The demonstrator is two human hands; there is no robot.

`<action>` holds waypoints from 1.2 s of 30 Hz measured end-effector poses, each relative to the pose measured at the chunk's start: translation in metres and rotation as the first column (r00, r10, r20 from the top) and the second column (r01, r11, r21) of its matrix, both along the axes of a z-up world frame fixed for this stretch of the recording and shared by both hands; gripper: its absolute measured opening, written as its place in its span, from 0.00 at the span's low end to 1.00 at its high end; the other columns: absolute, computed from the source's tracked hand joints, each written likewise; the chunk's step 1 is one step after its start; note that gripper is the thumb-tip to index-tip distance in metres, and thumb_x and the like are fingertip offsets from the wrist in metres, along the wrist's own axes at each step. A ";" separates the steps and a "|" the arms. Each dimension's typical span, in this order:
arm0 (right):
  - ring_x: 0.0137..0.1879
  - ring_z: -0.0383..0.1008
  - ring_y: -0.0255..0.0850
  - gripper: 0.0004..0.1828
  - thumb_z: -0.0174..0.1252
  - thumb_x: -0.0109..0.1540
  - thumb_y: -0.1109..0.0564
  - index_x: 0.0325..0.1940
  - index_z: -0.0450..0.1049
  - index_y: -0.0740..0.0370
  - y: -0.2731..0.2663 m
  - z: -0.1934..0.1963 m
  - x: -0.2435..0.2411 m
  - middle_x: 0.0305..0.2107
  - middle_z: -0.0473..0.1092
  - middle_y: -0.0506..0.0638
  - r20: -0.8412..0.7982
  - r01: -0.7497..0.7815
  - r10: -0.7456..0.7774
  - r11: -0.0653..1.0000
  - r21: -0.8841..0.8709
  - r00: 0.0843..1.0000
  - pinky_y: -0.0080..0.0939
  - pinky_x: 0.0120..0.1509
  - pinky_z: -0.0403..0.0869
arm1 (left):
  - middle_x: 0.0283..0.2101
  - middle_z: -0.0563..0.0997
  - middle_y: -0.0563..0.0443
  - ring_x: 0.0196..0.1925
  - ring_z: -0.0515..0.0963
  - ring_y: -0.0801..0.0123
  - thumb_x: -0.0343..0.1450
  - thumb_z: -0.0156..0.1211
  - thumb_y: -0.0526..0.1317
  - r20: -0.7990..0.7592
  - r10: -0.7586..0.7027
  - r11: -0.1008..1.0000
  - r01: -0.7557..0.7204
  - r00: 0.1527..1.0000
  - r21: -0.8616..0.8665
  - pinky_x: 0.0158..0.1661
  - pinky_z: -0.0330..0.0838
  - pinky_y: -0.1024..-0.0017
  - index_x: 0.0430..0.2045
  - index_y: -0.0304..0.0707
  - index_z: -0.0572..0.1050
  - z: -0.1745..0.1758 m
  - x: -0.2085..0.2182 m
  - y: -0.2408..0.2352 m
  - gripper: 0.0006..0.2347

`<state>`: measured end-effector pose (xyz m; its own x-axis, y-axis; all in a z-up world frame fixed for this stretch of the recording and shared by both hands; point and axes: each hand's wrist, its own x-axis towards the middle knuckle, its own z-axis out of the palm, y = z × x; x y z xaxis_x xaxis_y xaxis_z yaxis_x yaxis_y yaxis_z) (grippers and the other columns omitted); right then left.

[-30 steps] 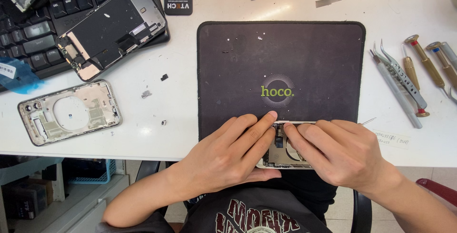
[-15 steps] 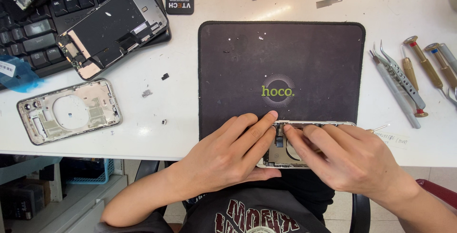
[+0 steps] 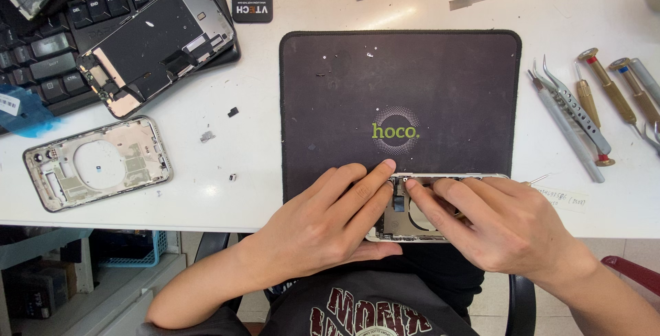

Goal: The person uses a screwdriver to remove and reinsert screws in the internal frame of a disassembled smartphone. They also use tweezers to handle small components and connectors inside the device. The work is performed on a desk with other phone parts and tools nearby.

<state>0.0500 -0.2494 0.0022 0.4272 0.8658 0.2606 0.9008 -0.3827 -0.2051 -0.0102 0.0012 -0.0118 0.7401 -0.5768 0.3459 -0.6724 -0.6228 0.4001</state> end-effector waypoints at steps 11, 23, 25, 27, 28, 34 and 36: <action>0.28 0.75 0.36 0.21 0.65 0.52 0.62 0.50 0.82 0.63 -0.018 0.005 -0.005 0.29 0.74 0.51 -0.048 0.079 -0.078 0.996 0.030 0.996 0.37 0.31 0.76 | 0.59 0.76 0.31 0.54 0.76 0.51 0.69 0.66 0.58 -0.020 -0.008 1.000 0.008 1.000 -0.004 0.53 0.74 0.63 0.51 0.21 0.75 0.001 0.000 0.001 0.31; 0.29 0.71 0.36 0.14 0.68 0.60 0.69 0.50 0.81 0.69 -0.076 -0.006 -0.015 0.34 0.74 0.57 -0.107 0.556 -0.547 0.827 0.087 0.830 0.32 0.28 0.68 | 0.61 0.73 0.34 0.53 0.75 0.50 0.68 0.71 0.54 -0.069 -0.019 0.999 0.016 0.997 -0.043 0.50 0.74 0.62 0.51 0.24 0.75 0.003 0.000 0.001 0.29; 0.25 0.69 0.37 0.13 0.68 0.57 0.70 0.46 0.82 0.73 -0.079 -0.009 -0.015 0.32 0.73 0.60 -0.116 0.602 -0.592 0.792 0.099 0.797 0.34 0.25 0.66 | 0.62 0.72 0.34 0.53 0.74 0.50 0.68 0.72 0.54 -0.077 -0.022 0.999 0.018 0.997 -0.050 0.48 0.73 0.61 0.51 0.26 0.75 0.003 0.000 0.000 0.28; 0.22 0.67 0.37 0.13 0.67 0.55 0.72 0.45 0.82 0.75 -0.079 -0.012 -0.015 0.30 0.73 0.62 -0.139 0.634 -0.619 0.761 0.134 0.773 0.36 0.24 0.64 | 0.63 0.71 0.35 0.53 0.74 0.50 0.67 0.73 0.54 -0.073 -0.018 0.999 0.015 0.997 -0.044 0.48 0.73 0.60 0.51 0.28 0.75 0.003 -0.001 -0.001 0.28; 0.24 0.68 0.37 0.13 0.67 0.56 0.71 0.45 0.82 0.74 -0.080 -0.012 -0.016 0.31 0.73 0.61 -0.139 0.628 -0.613 0.767 0.135 0.778 0.34 0.25 0.65 | 0.63 0.71 0.35 0.53 0.74 0.51 0.67 0.73 0.54 -0.069 -0.014 0.999 0.011 0.998 -0.045 0.47 0.73 0.60 0.51 0.29 0.75 0.003 -0.001 -0.002 0.28; 0.28 0.72 0.36 0.13 0.68 0.61 0.70 0.50 0.82 0.68 -0.070 -0.016 -0.018 0.34 0.74 0.55 -0.111 0.556 -0.546 0.800 0.227 0.830 0.31 0.29 0.69 | 0.63 0.72 0.37 0.51 0.73 0.52 0.66 0.73 0.55 -0.063 0.010 1.000 -0.011 0.998 -0.020 0.45 0.72 0.62 0.49 0.32 0.77 0.005 -0.001 -0.002 0.26; 0.29 0.73 0.36 0.14 0.68 0.62 0.71 0.51 0.82 0.67 -0.068 -0.015 -0.018 0.33 0.74 0.54 -0.125 0.549 -0.535 0.804 0.229 0.836 0.31 0.30 0.70 | 0.63 0.72 0.38 0.51 0.74 0.52 0.66 0.73 0.55 -0.072 0.019 0.999 -0.021 0.997 -0.029 0.45 0.72 0.62 0.48 0.32 0.77 0.006 -0.001 -0.004 0.26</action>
<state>0.0318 -0.3170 -0.0131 0.8263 0.4003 0.3962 0.5475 -0.7360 -0.3982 -0.0116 -0.0024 -0.0061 0.7750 -0.5518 0.3082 -0.6287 -0.6230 0.4655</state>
